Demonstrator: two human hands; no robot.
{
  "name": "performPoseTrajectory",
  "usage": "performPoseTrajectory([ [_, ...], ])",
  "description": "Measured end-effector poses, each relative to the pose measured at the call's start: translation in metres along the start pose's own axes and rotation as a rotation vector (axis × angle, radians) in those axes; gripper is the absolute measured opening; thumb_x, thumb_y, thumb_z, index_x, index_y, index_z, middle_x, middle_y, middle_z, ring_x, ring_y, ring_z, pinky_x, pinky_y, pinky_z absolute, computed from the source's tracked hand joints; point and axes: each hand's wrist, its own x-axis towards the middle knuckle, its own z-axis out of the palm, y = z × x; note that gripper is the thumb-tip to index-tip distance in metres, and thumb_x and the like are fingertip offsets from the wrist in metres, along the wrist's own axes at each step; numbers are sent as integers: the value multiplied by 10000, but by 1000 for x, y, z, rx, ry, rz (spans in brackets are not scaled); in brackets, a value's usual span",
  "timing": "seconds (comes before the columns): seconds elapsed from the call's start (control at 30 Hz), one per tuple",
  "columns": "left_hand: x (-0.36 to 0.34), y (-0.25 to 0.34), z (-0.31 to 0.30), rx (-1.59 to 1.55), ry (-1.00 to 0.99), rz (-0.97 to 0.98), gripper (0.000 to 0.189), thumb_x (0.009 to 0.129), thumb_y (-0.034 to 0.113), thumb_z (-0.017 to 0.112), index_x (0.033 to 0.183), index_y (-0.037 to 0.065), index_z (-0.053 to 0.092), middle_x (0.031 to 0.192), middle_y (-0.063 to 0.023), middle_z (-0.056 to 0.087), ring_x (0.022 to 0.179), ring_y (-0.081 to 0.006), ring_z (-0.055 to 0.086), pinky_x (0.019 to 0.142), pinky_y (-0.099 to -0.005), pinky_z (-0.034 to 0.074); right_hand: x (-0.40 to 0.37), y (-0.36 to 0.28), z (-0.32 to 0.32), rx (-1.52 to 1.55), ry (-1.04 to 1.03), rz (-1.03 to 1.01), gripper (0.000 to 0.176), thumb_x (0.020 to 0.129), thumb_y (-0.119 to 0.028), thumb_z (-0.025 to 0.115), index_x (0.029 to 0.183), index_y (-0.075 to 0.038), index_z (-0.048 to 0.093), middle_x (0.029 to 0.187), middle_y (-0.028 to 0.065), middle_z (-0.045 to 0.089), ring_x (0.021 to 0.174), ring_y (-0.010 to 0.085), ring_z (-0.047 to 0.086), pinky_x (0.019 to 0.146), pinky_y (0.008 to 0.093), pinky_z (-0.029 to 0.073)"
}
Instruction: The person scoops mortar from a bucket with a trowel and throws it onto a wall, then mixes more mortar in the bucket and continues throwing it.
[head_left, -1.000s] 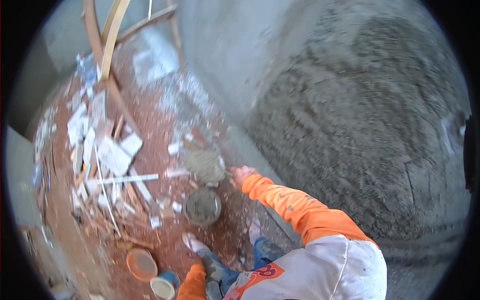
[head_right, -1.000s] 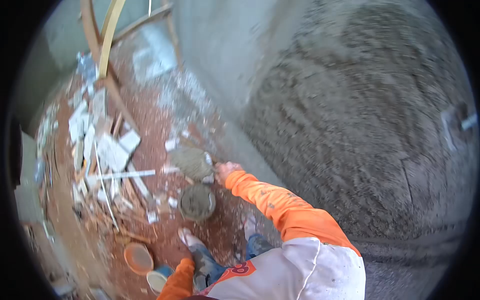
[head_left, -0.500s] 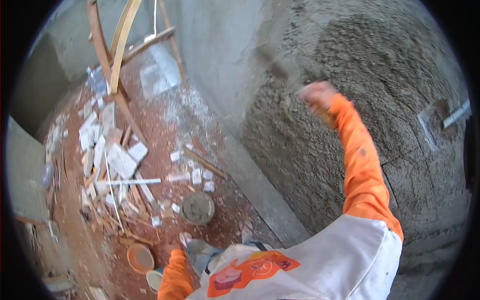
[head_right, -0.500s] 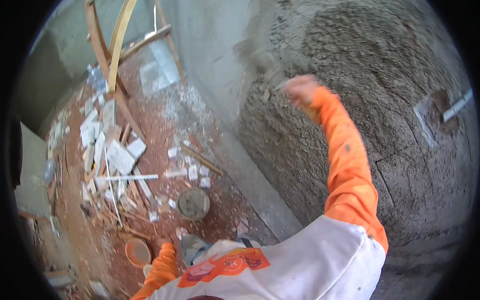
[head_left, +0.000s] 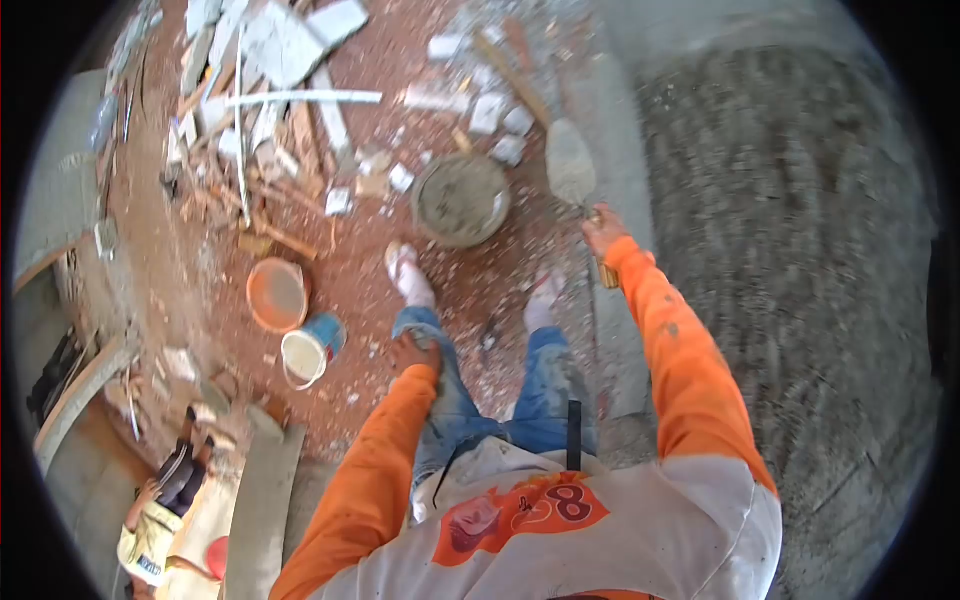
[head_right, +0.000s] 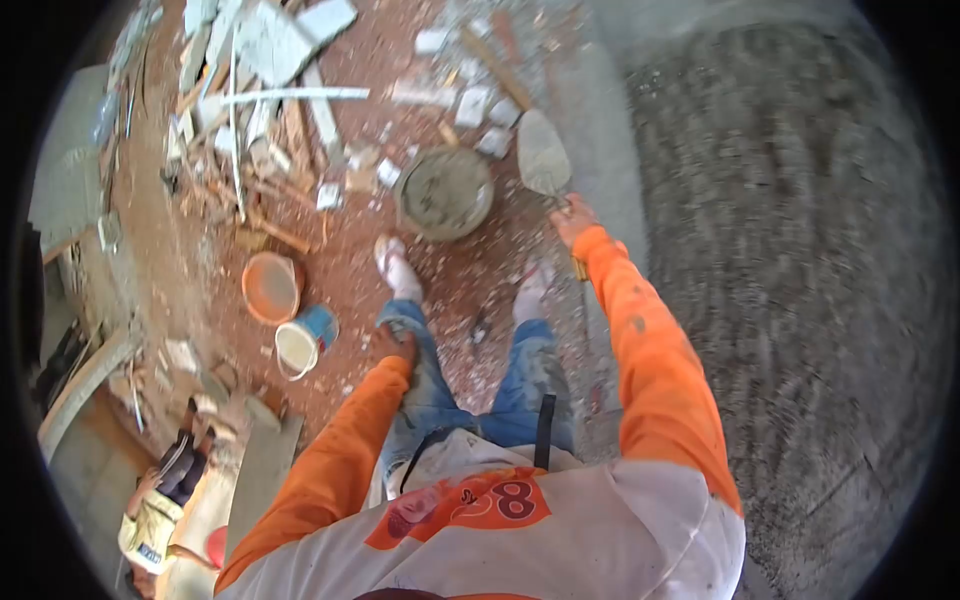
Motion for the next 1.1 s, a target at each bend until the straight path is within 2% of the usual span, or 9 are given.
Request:
performPoseTrajectory([
  [0.1, -2, -3, -19, 208, 46, 87, 672, 757, 453, 485, 1283, 64, 332, 1359, -140, 291, 1274, -313, 228, 997, -522, 209, 55, 51, 123, -625, -161, -195, 279, 784, -219, 551, 1020, -76, 506, 938, 168, 591, 860, 319, 582, 725, 426, 455],
  [0.17, 11, -21, -27, 189, 36, 119, 659, 759, 447, 482, 1273, 59, 341, 1348, -144, 305, 1263, -319, 244, 995, -516, 215, 90, 43, 170, -637, -265, 262, 354, 792, -242, 518, 1096, -68, 469, 1115, 202, 531, 1035, 393, 501, 875, 465, 379],
  [0.2, 18, -32, -32, 152, 37, 158, 647, 761, 440, 478, 1264, 54, 349, 1338, -148, 318, 1253, -326, 260, 992, -511, 221, 95, 36, 186, -815, -185, 185, 325, 814, -248, 467, 1088, -76, 494, 1137, 202, 519, 1048, 379, 503, 868, 452, 402],
  [0.47, 63, -77, -64, 61, -32, 300, 586, 753, 402, 501, 1206, 44, 399, 1290, -169, 375, 1201, -349, 327, 966, -480, 266, 80, 94, 359, -536, -164, 2, 355, 727, -283, 576, 1006, -63, 577, 924, 195, 604, 899, 348, 575, 813, 392, 458],
  [0.7, 49, -73, -57, 33, -40, 279, 594, 743, 394, 502, 1216, 49, 403, 1302, -159, 367, 1215, -324, 322, 964, -480, 271, 32, 87, 273, -163, -315, 84, 450, 656, -276, 619, 1064, -98, 554, 992, 176, 581, 912, 343, 558, 812, 396, 448],
  [0.87, 14, -57, -33, 77, -42, 210, 608, 743, 414, 483, 1221, 45, 406, 1325, -155, 344, 1236, -311, 300, 969, -485, 268, 11, 61, 225, -696, 104, 101, 410, 715, -314, 589, 1032, -57, 559, 910, 222, 598, 858, 364, 584, 741, 435, 471],
  [0.93, 3, -64, -16, 59, -18, 184, 617, 749, 417, 475, 1221, 29, 392, 1318, -172, 343, 1230, -320, 306, 976, -463, 274, -21, 16, 176, -521, 45, 253, 388, 726, -348, 561, 1035, -114, 568, 985, 174, 590, 952, 352, 550, 828, 435, 438],
  [1.0, -1, -70, 0, -58, 7, 226, 616, 732, 370, 539, 1211, 11, 393, 1287, -203, 370, 1204, -333, 335, 985, -417, 276, -78, -54, 101, -557, -16, -148, 372, 744, -356, 542, 1029, -119, 574, 911, 201, 598, 909, 368, 562, 809, 445, 445],
  [1.1, 37, -84, 65, -389, 200, 244, 526, 705, 274, 595, 1138, 4, 472, 1105, -234, 515, 1008, -341, 500, 898, -388, 376, -158, -127, 17, -550, 33, -112, 360, 758, -356, 532, 1035, -131, 576, 951, 181, 595, 920, 374, 554, 815, 448, 438],
])
